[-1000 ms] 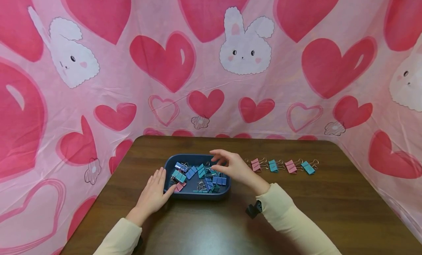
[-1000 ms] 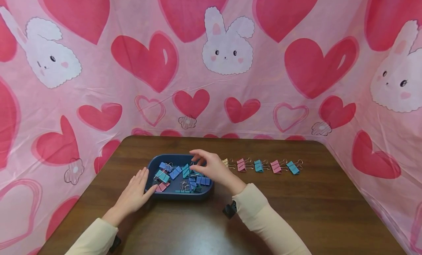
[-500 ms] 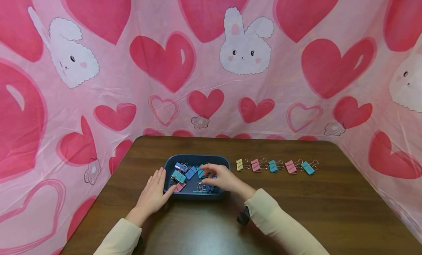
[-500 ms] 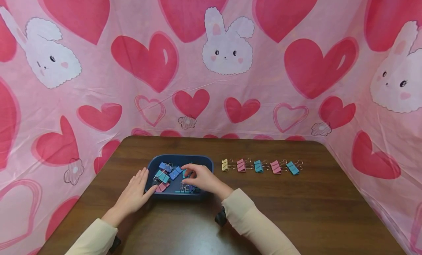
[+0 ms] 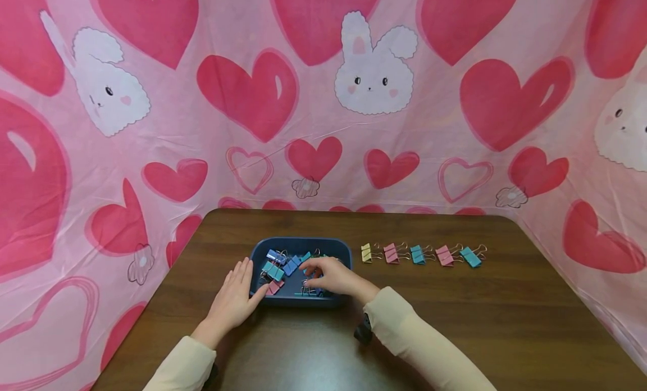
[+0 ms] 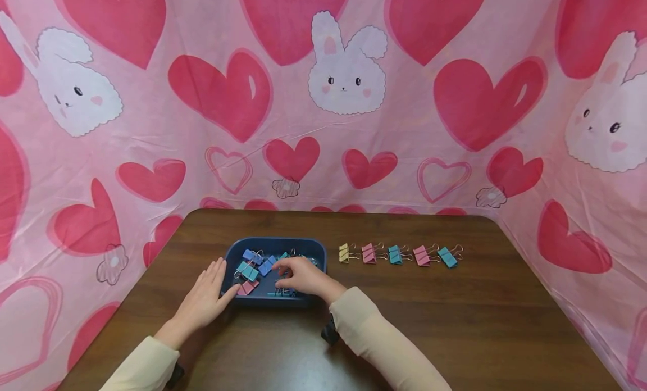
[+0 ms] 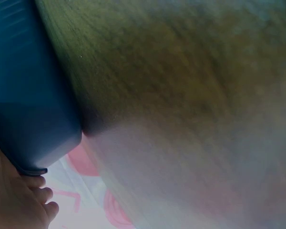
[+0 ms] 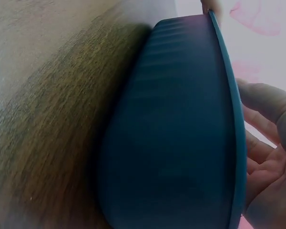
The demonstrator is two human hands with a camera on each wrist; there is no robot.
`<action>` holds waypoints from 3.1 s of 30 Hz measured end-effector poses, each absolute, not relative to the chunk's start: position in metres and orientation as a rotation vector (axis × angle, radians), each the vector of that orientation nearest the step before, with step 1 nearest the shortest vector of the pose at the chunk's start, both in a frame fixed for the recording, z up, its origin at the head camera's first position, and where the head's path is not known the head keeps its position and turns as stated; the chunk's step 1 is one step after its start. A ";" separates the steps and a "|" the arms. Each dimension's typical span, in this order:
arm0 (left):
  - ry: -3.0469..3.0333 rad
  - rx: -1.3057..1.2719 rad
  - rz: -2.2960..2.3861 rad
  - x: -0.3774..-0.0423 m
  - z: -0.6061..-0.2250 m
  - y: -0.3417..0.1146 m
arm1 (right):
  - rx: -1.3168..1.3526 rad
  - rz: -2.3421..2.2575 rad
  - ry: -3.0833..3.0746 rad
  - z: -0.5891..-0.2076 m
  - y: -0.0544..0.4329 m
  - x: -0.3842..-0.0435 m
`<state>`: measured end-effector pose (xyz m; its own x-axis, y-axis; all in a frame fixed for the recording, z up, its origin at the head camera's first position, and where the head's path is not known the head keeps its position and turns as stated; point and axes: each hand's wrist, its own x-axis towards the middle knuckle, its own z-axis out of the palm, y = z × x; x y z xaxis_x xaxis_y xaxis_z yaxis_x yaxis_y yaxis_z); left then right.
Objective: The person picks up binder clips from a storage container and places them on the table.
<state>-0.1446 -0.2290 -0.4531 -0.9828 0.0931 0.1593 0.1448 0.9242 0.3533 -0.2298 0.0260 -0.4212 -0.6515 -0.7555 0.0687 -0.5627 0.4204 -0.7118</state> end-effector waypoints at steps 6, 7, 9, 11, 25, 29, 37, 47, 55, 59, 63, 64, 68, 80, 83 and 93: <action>-2.950 -0.175 -0.549 -0.145 -0.453 -0.229 | -1.141 -1.004 2.443 -0.423 0.021 -0.231; -2.947 -0.177 -0.544 -0.146 -0.453 -0.229 | -1.147 -1.000 2.441 -0.423 0.020 -0.231; -2.947 -0.174 -0.543 -0.146 -0.453 -0.228 | -1.165 -0.988 2.432 -0.423 0.019 -0.232; -2.945 -0.175 -0.540 -0.147 -0.453 -0.228 | -1.188 -0.977 2.418 -0.423 0.018 -0.232; -2.943 -0.181 -0.527 -0.148 -0.453 -0.227 | -1.196 -0.969 2.312 -0.422 0.013 -0.230; -2.941 -0.183 -0.532 -0.148 -0.453 -0.227 | -1.219 -0.975 2.331 -0.421 0.013 -0.230; -2.942 -0.189 -0.527 -0.148 -0.453 -0.228 | -1.179 -1.019 2.383 -0.417 0.014 -0.230; -2.943 -0.186 -0.524 -0.148 -0.452 -0.228 | -1.062 -1.218 2.415 -0.400 0.020 -0.223; -2.937 -0.187 -0.539 -0.147 -0.453 -0.229 | -0.948 -1.501 2.290 -0.391 0.030 -0.220; -2.938 -0.186 -0.551 -0.146 -0.453 -0.229 | -0.884 -1.613 2.241 -0.390 0.040 -0.221; -2.941 -0.185 -0.542 -0.147 -0.453 -0.229 | -0.818 -1.723 2.180 -0.388 0.053 -0.222; -2.942 -0.185 -0.543 -0.147 -0.453 -0.229 | -0.800 -1.745 2.174 -0.387 0.057 -0.223; -2.945 -0.187 -0.547 -0.147 -0.454 -0.229 | -0.728 -1.823 2.168 -0.386 0.073 -0.226; -2.940 -0.188 -0.544 -0.147 -0.453 -0.228 | -0.504 -1.974 2.179 -0.392 0.114 -0.232; -2.946 -0.186 -0.544 -0.146 -0.453 -0.228 | -0.473 -2.001 2.188 -0.396 0.123 -0.234; -2.947 -0.185 -0.554 -0.144 -0.452 -0.227 | -0.359 -2.042 2.242 -0.416 0.146 -0.239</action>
<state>-0.1444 -0.2270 -0.4517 -0.9830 0.0952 0.1571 0.1457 0.9248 0.3514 -0.2388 0.1464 -0.4165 -0.9686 -0.2306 0.0927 -0.1138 0.0798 -0.9903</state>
